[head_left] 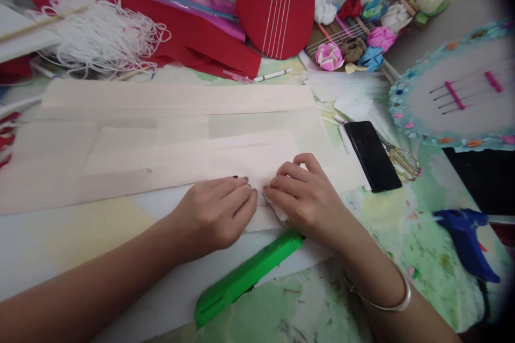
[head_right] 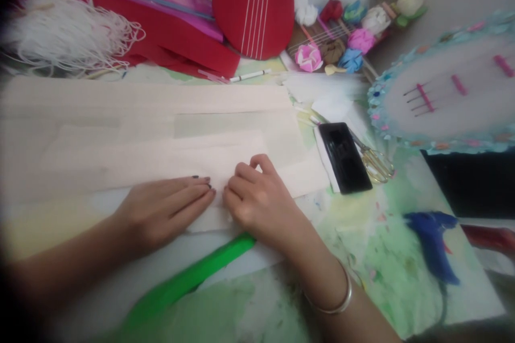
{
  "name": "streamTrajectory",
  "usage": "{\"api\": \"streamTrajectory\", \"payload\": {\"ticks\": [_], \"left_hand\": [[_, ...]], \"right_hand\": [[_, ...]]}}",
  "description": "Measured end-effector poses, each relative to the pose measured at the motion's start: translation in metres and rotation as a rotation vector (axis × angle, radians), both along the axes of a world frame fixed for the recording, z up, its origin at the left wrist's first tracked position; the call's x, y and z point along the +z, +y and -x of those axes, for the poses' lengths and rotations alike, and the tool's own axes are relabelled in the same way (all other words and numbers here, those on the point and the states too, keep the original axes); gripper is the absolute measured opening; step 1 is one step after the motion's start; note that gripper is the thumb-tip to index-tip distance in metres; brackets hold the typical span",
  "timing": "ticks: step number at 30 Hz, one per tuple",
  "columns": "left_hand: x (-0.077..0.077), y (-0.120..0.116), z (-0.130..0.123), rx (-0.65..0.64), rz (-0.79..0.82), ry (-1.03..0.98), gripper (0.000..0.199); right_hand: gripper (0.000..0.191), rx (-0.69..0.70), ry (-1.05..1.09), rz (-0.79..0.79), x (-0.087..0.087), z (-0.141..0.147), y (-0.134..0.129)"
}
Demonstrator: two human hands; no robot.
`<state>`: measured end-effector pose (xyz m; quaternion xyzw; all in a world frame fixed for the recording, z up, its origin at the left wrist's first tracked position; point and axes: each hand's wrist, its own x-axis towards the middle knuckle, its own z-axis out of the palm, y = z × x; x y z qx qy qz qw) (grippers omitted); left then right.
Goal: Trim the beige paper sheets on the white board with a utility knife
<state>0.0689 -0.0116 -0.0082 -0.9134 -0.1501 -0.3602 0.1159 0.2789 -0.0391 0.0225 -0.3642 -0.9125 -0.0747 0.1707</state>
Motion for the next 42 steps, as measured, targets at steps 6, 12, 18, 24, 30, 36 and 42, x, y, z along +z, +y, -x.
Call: {"api": "streamTrajectory", "payload": {"ticks": [6, 12, 18, 24, 30, 36, 42], "left_hand": [[0.009, 0.000, -0.003, 0.045, -0.041, 0.025, 0.012], [0.012, -0.002, -0.006, 0.079, -0.076, -0.018, 0.009], [0.014, 0.000, -0.007, 0.069, -0.061, 0.008, 0.006], [0.011, 0.000, -0.006, 0.064, -0.038, 0.039, 0.006], [0.009, 0.000, -0.003, 0.047, -0.022, 0.055, 0.006], [0.007, 0.002, -0.002, 0.046, -0.006, 0.033, 0.006], [0.004, 0.003, 0.000, 0.049, 0.013, 0.026, 0.010]], "right_hand": [[0.024, -0.102, -0.023, -0.047, 0.001, 0.002, 0.002], [0.025, -0.127, -0.027, -0.088, 0.001, 0.005, 0.004], [0.029, -0.109, -0.038, -0.109, -0.001, 0.005, 0.006], [0.032, -0.079, -0.042, -0.089, -0.001, 0.004, 0.006], [0.034, -0.060, -0.018, -0.078, -0.002, 0.003, 0.006], [0.033, -0.050, -0.011, -0.093, -0.003, 0.002, 0.007], [0.033, -0.056, -0.002, -0.101, -0.004, 0.002, 0.007]]}}
